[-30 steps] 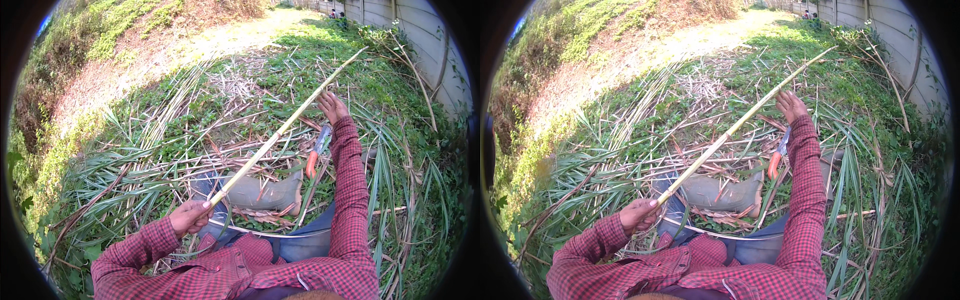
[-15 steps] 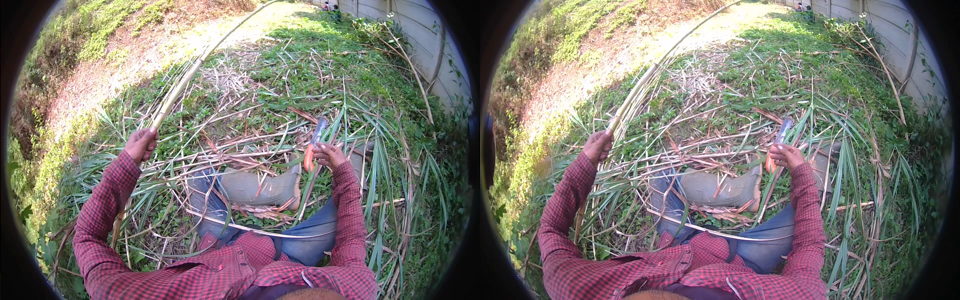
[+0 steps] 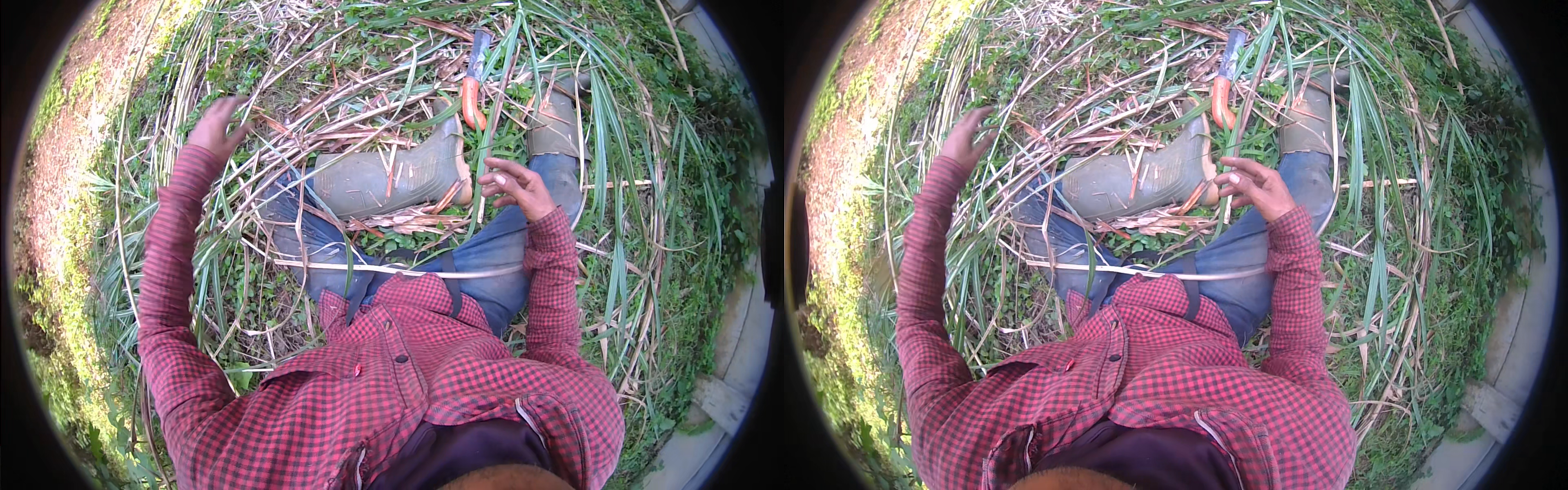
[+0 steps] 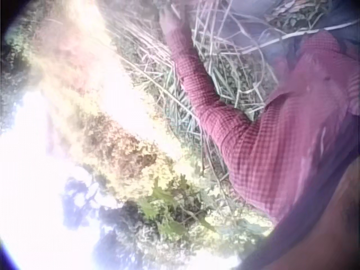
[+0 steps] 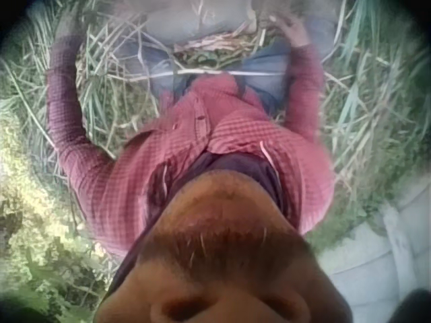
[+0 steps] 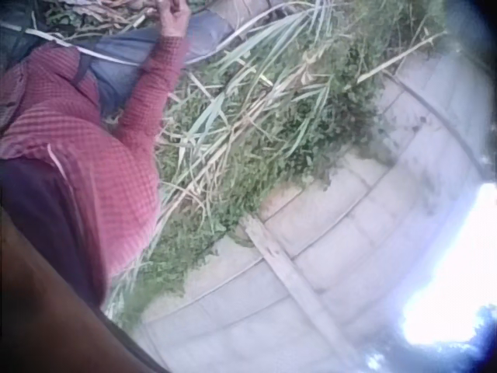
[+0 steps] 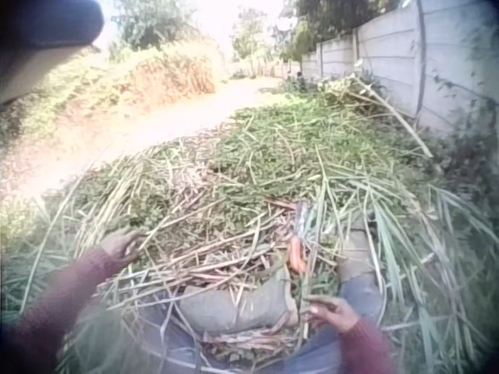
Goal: The person sits on the ground and uses a machete to chop long, thin sticks into smaller pieces. They hold the sticks with one hand and strike them with the machete in the other, creating a pile of cut debris.
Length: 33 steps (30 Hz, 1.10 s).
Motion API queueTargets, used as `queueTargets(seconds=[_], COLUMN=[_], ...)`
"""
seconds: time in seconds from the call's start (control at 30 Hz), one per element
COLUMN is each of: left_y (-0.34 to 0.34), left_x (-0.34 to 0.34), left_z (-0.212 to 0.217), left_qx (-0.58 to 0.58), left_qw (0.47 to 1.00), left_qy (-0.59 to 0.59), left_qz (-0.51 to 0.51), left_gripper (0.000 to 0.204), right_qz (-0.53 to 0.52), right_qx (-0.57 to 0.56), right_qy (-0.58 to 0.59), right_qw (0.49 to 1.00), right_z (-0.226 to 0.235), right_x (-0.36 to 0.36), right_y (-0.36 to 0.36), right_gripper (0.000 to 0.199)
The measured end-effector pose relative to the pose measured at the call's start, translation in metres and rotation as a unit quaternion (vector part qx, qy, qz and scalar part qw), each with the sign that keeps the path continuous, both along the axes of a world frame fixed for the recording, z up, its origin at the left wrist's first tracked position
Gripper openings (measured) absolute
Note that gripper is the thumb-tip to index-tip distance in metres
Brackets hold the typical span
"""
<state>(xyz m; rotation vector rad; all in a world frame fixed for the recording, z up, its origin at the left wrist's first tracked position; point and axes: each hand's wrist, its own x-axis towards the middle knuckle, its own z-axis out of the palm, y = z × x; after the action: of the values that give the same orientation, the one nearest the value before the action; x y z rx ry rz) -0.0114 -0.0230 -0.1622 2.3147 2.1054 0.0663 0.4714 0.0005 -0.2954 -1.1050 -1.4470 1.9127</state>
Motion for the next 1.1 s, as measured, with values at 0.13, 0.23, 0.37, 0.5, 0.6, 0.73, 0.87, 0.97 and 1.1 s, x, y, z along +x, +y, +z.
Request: queueTargets(seconds=[0.13,0.23,0.37,0.5,0.6,0.73,0.87,0.97,1.1], left_y=[-0.048,-0.070,-0.101,-0.122,-0.131,-0.127,-0.131,-0.137,-0.145], left_x=[0.129,0.179,0.203,0.219,0.229,0.231,0.231,0.234,0.232], left_z=[-0.098,-0.135,-0.158,-0.184,-0.194,-0.175,-0.171,-0.171,-0.165], left_qx=[-0.146,-0.097,-0.220,-0.330,-0.330,-0.424,-0.437,-0.425,-0.362], left_qw=[0.980,0.969,0.943,0.932,0.938,0.890,0.881,0.885,0.908], left_qy=[-0.100,-0.177,-0.244,-0.138,-0.091,-0.164,-0.183,-0.192,-0.211], left_qz=[-0.094,-0.139,-0.058,-0.062,-0.060,-0.012,-0.014,-0.017,-0.020], left_gripper=[0.045,0.042,0.027,0.037,0.050,0.047,0.043,0.040,0.037], right_qz=[0.033,0.021,0.013,0.028,0.049,0.051,0.042,0.044,0.050], right_qx=[-0.041,-0.061,-0.044,-0.005,0.010,0.018,0.016,0.014,0.019], right_qy=[-0.035,-0.052,-0.091,-0.138,-0.159,-0.167,-0.147,-0.143,-0.152], right_qw=[0.998,0.997,0.995,0.990,0.986,0.985,0.988,0.989,0.987], right_z=[-0.019,-0.043,-0.072,-0.087,-0.086,-0.085,-0.092,-0.093,-0.092], right_x=[-0.006,-0.013,-0.027,-0.030,-0.031,-0.032,-0.029,-0.028,-0.029], right_y=[-0.024,-0.027,-0.018,-0.022,-0.021,-0.020,-0.020,-0.020,-0.021], right_gripper=[0.042,0.040,0.039,0.038,0.037,0.036,0.036,0.035,0.034])
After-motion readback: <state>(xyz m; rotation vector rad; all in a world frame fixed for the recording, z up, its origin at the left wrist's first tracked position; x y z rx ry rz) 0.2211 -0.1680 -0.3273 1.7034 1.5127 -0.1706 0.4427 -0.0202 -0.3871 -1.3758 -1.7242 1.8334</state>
